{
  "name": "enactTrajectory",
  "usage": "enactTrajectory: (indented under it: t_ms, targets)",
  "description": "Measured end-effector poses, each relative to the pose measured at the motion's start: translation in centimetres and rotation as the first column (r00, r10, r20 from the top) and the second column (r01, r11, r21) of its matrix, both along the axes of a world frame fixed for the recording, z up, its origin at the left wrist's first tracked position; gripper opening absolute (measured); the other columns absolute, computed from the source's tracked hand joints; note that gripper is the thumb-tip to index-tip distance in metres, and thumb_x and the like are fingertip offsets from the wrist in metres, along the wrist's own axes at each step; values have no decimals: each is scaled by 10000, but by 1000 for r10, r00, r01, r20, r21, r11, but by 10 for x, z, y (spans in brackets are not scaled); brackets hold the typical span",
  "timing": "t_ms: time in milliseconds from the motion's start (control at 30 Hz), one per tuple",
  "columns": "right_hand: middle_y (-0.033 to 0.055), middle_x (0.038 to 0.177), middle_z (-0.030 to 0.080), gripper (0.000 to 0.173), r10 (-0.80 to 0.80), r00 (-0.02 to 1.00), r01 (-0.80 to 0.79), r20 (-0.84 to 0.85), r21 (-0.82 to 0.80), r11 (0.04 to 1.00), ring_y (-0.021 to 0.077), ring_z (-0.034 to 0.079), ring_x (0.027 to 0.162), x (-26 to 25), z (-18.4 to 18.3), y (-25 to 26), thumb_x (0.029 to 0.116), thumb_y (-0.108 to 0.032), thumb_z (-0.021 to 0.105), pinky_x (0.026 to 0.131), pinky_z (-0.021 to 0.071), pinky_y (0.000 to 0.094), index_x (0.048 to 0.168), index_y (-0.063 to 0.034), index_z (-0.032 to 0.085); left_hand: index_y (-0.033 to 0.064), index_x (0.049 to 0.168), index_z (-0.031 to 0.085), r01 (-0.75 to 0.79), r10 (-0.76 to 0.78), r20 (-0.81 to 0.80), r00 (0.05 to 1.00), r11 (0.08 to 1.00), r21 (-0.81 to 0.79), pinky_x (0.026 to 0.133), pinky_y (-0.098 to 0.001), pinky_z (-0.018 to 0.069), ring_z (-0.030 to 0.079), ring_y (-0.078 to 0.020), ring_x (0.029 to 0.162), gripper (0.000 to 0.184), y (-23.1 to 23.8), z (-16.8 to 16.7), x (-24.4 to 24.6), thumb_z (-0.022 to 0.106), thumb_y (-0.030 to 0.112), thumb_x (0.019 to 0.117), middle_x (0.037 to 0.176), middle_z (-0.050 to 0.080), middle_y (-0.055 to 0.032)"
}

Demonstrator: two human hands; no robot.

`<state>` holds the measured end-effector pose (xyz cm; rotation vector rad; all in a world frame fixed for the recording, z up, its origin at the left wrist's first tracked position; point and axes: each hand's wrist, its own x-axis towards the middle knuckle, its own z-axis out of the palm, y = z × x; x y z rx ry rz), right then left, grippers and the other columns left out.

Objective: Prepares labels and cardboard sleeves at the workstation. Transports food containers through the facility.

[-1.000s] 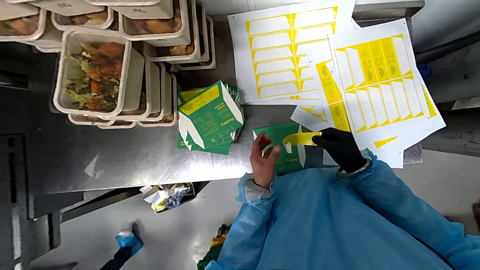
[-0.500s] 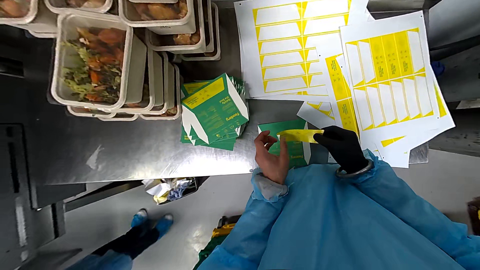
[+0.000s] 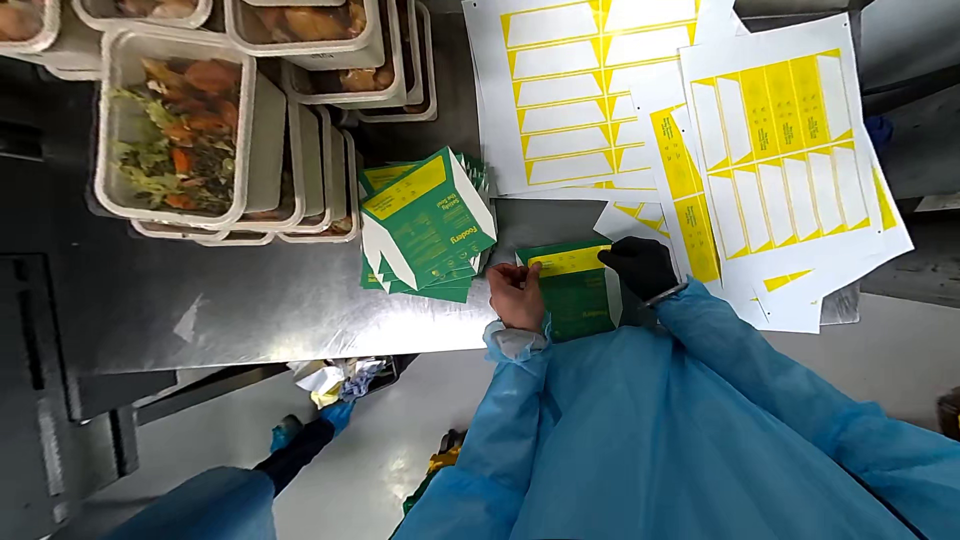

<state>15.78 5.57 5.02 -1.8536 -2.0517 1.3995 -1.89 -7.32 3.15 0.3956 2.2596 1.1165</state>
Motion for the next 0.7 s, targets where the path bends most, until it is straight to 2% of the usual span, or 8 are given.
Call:
enactTrajectory:
  t_ms: [200,400,533,700]
  targets:
    - [40,839,744,278,31,991,-31,129,-7,1000,239,705,817,-10,-17,7,909,-441,727,740,542,544,906,-168,779,34,1133,545,-49,38,-87,995,990,-129,815,-434,586,722,-208,863,418,18,-7,5,838,181,873,945,742,-85]
    - [41,829,744,275,36,987,-35,156,-7,999,244,705,811,-11,-19,8,897,-437,738,731,538,542,893,-166,781,29,1146,566,-49,22,-121,992,971,-232,841,-500,547,705,-272,899,433,27,-8,2,841,219,870,980,746,-99]
    - [44,848,747,275,70,978,-60,194,-58,997,254,708,842,-12,-16,12,897,-445,734,748,539,554,899,-175,782,37,1129,565,-52,17,-128,992,961,-270,830,-515,540,704,-283,900,425,30,-4,1,844,217,863,976,749,-95]
    - [41,833,742,280,84,975,-77,208,-43,996,248,705,825,-13,-16,12,891,-454,727,730,532,549,882,-178,777,46,1125,568,-65,15,-170,985,953,-295,847,-527,545,708,-298,923,404,32,-8,5,836,199,864,964,746,-91]
